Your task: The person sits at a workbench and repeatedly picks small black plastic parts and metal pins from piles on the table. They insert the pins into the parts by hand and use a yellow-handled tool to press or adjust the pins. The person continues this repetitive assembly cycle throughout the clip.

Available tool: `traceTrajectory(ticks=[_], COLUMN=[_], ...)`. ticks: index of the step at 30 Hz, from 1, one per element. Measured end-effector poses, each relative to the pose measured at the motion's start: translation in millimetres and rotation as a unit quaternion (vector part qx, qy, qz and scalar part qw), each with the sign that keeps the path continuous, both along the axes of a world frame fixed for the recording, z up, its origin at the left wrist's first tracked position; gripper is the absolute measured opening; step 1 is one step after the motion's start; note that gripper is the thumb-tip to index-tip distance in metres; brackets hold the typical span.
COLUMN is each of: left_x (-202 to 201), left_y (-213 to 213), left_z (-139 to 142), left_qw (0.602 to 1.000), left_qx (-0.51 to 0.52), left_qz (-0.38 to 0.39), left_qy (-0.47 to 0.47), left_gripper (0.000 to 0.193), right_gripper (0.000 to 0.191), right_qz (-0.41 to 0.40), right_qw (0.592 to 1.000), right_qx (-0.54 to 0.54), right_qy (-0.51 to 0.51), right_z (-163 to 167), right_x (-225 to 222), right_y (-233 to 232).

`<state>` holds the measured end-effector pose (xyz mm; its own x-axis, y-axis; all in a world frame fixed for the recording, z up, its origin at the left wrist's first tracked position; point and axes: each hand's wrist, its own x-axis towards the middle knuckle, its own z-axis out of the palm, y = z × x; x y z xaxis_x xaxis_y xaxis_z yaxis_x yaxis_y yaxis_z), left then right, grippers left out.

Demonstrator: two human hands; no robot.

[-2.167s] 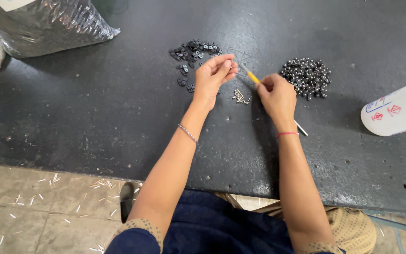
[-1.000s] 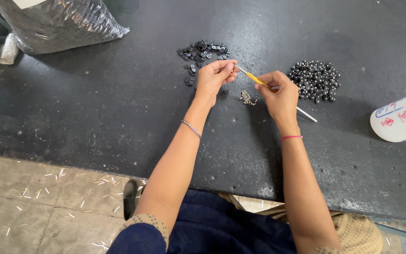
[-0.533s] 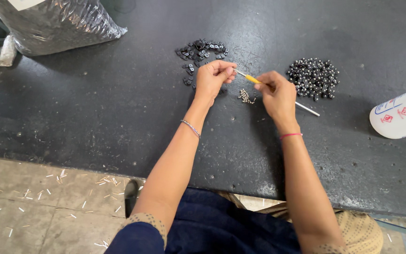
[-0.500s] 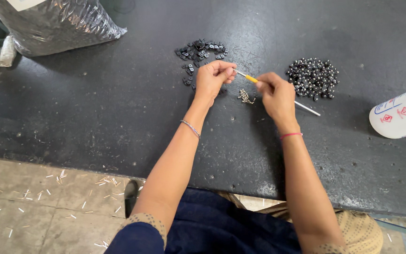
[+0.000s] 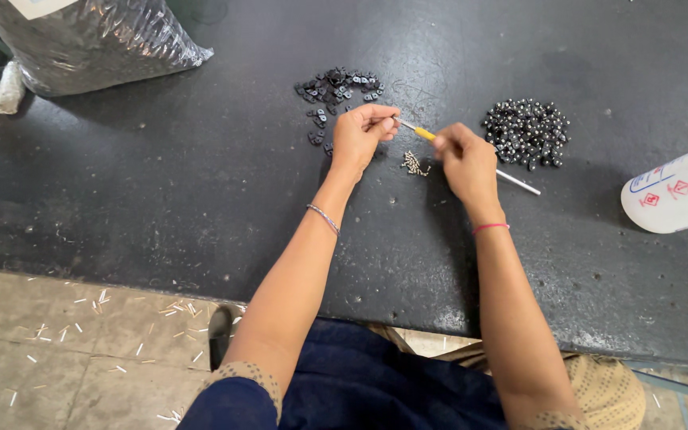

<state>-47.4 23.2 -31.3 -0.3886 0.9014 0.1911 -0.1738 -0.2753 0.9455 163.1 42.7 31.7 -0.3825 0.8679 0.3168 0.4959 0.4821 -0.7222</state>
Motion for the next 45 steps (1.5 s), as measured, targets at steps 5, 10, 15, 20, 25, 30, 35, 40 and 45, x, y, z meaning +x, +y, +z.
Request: traceTrajectory(ticks=[5, 10, 15, 20, 25, 30, 35, 40, 45], left_x=[3, 2, 2, 2, 1, 2, 1, 1, 1], left_y=[-2, -5, -4, -4, -7, -6, -7, -6, -8], left_z=[3, 8, 8, 8, 10, 11, 9, 9, 10], left_qw=[1.0, 1.0, 0.999, 1.0, 1.0, 1.0, 1.0, 1.0, 0.999], left_qx=[-0.015, -0.023, -0.025, -0.029, -0.018, -0.023, -0.019, -0.021, -0.029], left_qz=[0.008, 0.01, 0.013, 0.009, 0.002, 0.011, -0.001, 0.0, 0.003], left_qy=[0.015, 0.013, 0.02, 0.007, 0.007, 0.017, 0.015, 0.016, 0.014], left_gripper=[0.018, 0.018, 0.018, 0.018, 0.018, 0.018, 0.017, 0.017, 0.017], right_gripper=[0.006, 0.02, 0.01, 0.023, 0.016, 0.018, 0.011, 0.015, 0.018], right_qz=[0.041, 0.051, -0.009, 0.041, -0.018, 0.049, 0.017, 0.032, 0.033], right_qw=[0.995, 0.995, 1.0, 0.994, 0.999, 0.996, 0.998, 0.998, 0.998], right_qx=[0.092, 0.05, -0.009, 0.094, -0.02, 0.049, 0.05, 0.046, 0.048], right_qy=[0.012, 0.071, -0.016, 0.021, -0.034, 0.047, 0.016, 0.0, 0.023], right_z=[-4, -5, -3, 0, 1, 2, -1, 1, 1], right_x=[2, 3, 4, 4, 1, 2, 4, 3, 2], right_y=[5, 8, 7, 7, 4, 3, 3, 3, 4])
